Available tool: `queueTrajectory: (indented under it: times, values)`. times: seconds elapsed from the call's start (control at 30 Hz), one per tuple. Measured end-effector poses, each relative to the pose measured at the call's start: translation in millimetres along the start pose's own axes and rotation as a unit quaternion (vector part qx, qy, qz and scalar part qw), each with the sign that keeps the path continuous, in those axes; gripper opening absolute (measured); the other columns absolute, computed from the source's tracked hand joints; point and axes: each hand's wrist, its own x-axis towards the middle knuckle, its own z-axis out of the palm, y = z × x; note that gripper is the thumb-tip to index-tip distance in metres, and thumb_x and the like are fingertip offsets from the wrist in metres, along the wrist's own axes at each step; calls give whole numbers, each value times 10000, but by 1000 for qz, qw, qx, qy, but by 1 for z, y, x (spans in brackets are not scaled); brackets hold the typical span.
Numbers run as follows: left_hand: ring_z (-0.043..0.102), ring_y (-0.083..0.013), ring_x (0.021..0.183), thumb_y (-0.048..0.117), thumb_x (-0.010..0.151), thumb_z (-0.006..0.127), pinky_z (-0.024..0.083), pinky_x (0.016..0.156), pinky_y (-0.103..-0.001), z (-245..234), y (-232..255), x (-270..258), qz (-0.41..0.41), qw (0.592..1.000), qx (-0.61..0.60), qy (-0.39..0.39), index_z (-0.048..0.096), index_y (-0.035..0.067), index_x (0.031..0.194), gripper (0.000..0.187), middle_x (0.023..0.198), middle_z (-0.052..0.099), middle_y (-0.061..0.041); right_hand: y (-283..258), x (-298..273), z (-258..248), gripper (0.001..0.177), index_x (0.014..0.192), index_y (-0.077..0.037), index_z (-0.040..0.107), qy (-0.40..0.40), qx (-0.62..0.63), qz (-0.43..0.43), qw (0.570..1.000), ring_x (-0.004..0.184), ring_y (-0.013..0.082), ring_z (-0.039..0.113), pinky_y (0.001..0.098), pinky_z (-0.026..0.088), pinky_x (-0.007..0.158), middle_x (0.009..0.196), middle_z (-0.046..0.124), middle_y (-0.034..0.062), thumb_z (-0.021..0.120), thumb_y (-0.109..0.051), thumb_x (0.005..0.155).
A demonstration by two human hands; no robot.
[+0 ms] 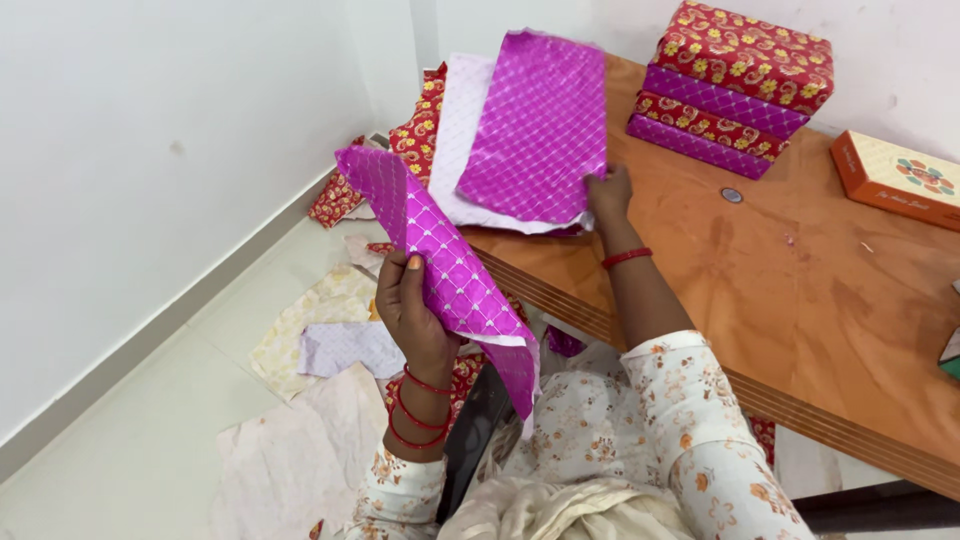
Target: The person wraps a rectangular box with red patterned paper, folds the edges, and secures the package with tape. They then place the wrapped box aside and begin wrapping a second box with white patterned paper.
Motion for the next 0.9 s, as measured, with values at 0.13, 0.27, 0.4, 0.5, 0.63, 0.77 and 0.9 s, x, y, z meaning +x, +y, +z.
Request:
queueTrajectory:
  times: [0.13, 0.27, 0.4, 0.5, 0.63, 0.77, 0.9]
  values:
    - [582, -53, 806, 91, 1058, 586, 501, 730, -235, 2, -7, -6, -7, 1000, 6, 1, 641, 23, 1045, 88, 922, 652, 1, -10, -22, 3, 641, 1380, 15, 474, -27, -43, 7, 999, 1087, 265, 677, 358, 554, 926, 1266, 642, 215, 788, -181, 856]
    - [549, -40, 812, 115, 1070, 597, 470, 732, -222, 12, -12, -19, 0, 996, 89, -3, 650, 19, 1043, 112, 911, 634, 20, -60, -69, -34, 652, 1425, 26, 505, -14, -53, -124, 991, 1279, 308, 593, 401, 473, 1065, 1399, 600, 227, 817, -254, 926]
    - [531, -44, 878, 148, 1089, 608, 451, 772, -229, 42, -21, -43, -4, 984, 158, -83, 664, 2, 1094, 156, 970, 637, 19, -130, -148, -117, 972, 1550, -22, 374, -382, 368, 38, 847, 1401, 329, 484, 494, 461, 1123, 1563, 438, 185, 685, -657, 883]
    - [597, -79, 969, 186, 1073, 597, 517, 859, -253, 75, -35, -64, -31, 973, 165, -161, 662, -9, 1183, 233, 1085, 681, -5, -170, -224, -190, 1194, 1647, -45, 217, -472, 401, -40, 784, 1503, 337, 405, 487, 354, 1239, 1684, 296, 201, 685, -778, 829]
    - [659, -238, 1233, 255, 1076, 618, 545, 1057, -353, 130, -77, -97, -30, 938, 194, -285, 663, -4, 1284, 335, 1397, 645, -163, -181, -286, -263, 1246, 1676, -45, 140, -376, 203, -227, 875, 1559, 295, 292, 446, 266, 1261, 1698, 247, 186, 801, -628, 795]
    - [607, -343, 1374, 360, 1043, 638, 505, 1159, -418, 183, -130, -136, -40, 875, 229, -424, 624, 23, 1345, 453, 1589, 507, -216, -128, -302, -308, 986, 1631, -48, 218, -117, 144, -70, 980, 1319, 275, 536, 385, 510, 996, 1470, 470, 168, 771, -29, 816]
    - [488, -389, 1472, 404, 994, 705, 413, 1209, -456, 205, -162, -174, -50, 817, 260, -512, 585, 45, 1425, 573, 1624, 439, -221, -47, -277, -356, 613, 1529, 17, 432, 15, 354, -22, 935, 1235, 271, 646, 354, 592, 981, 1398, 587, 174, 594, 76, 941]
